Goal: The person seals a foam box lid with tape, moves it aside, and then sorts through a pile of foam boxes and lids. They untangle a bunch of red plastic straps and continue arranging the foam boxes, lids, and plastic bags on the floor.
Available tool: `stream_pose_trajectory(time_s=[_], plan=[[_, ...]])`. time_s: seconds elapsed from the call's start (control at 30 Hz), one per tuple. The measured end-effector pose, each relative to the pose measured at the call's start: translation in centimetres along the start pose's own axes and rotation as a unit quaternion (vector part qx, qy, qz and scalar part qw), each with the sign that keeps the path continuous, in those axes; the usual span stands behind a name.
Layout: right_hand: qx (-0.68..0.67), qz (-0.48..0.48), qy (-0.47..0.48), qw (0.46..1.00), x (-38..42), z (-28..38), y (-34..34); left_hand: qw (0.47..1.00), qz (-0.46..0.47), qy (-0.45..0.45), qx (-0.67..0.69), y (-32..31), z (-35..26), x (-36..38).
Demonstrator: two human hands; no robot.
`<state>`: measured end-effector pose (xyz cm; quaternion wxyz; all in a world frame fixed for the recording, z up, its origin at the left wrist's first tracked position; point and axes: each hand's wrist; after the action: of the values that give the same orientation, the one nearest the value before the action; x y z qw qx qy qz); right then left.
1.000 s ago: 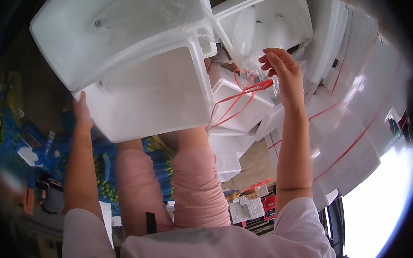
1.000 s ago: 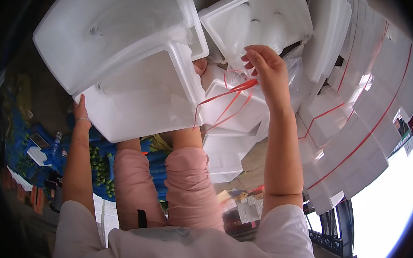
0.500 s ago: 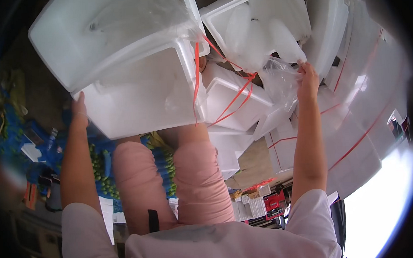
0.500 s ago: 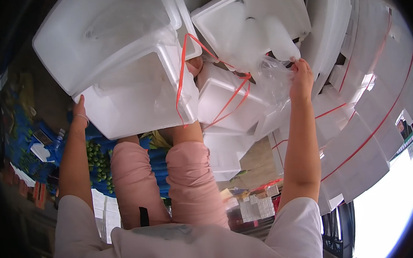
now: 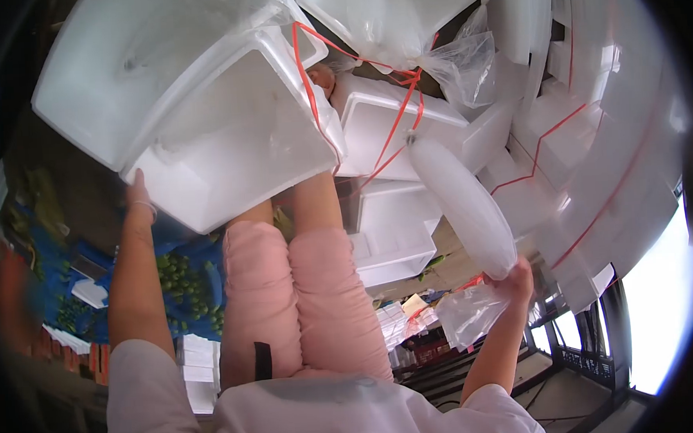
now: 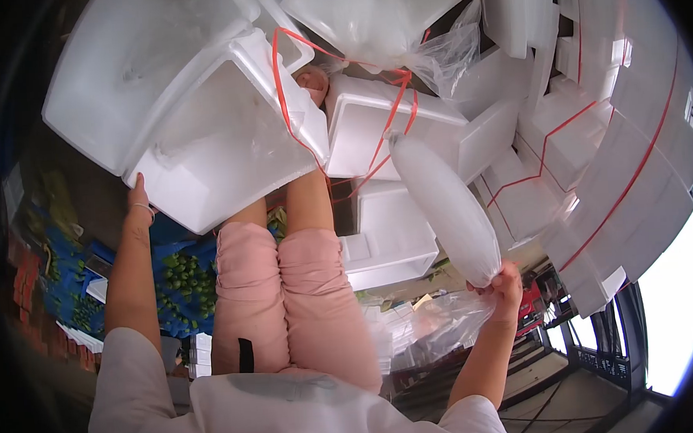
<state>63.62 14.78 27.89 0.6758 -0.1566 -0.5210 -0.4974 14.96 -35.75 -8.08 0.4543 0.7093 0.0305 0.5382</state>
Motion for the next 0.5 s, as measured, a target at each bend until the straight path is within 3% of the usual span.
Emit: stream_pose_trajectory(time_s=[0.03, 0.1, 0.17, 0.23, 0.3, 0.33, 0.37, 0.4, 0.43, 0.47, 0.5], plan=[[0.044, 0.077, 0.044, 0.995, -0.3, -1.4, -3.5, 1.0, 0.004, 0.023, -0.01, 0.3, -0.4, -0.3], [0.032, 0.13, -0.032, 0.991, -0.6, -3.5, -8.7, 0.999, -0.004, -0.034, -0.04, 0.9, 1.0, -3.6], [-0.115, 0.163, -0.043, 0.979, -1.9, -5.8, -10.4, 0.999, 0.014, -0.034, 0.012, 1.1, -0.1, -4.0], [-0.31, 0.093, 0.001, 0.946, -4.4, -8.9, -11.4, 0.999, -0.013, -0.004, 0.045, 0.9, -2.5, 0.2], [-0.441, 0.031, -0.009, 0.897, -8.1, -13.0, -11.7, 0.999, -0.047, -0.012, -0.005, 0.7, -4.6, 5.1], [-0.451, 0.025, -0.008, 0.892, -9.5, -14.3, -12.0, 0.996, -0.082, -0.012, -0.046, 0.7, -5.2, 6.5], [-0.466, -0.064, 0.011, 0.882, -11.0, -15.3, -12.3, 0.995, -0.081, -0.022, -0.051, 1.0, -4.9, 6.2], [-0.478, -0.149, 0.028, 0.865, -12.4, -16.0, -12.6, 0.958, -0.163, -0.177, -0.153, 1.9, -4.1, 5.2], [-0.486, -0.15, 0.023, 0.861, -13.5, -16.6, -12.9, 0.879, -0.242, -0.324, -0.252, 2.8, -3.8, 4.8], [-0.45, -0.185, 0.071, 0.87, -14.0, -17.2, -13.2, 0.842, -0.24, -0.381, -0.296, 2.3, -4.8, 8.9], [-0.411, -0.223, 0.116, 0.876, -14.0, -17.7, -13.4, 0.83, -0.177, -0.458, -0.266, 1.7, -4.5, 10.9]])
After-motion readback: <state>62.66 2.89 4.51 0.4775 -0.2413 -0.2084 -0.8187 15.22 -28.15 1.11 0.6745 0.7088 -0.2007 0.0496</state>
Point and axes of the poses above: each hand's wrist, its own x-axis away from the middle knuckle, its own y-axis out of the back of the hand, z = x × y, and after that the axes turned 7 degrees about y, right-handed
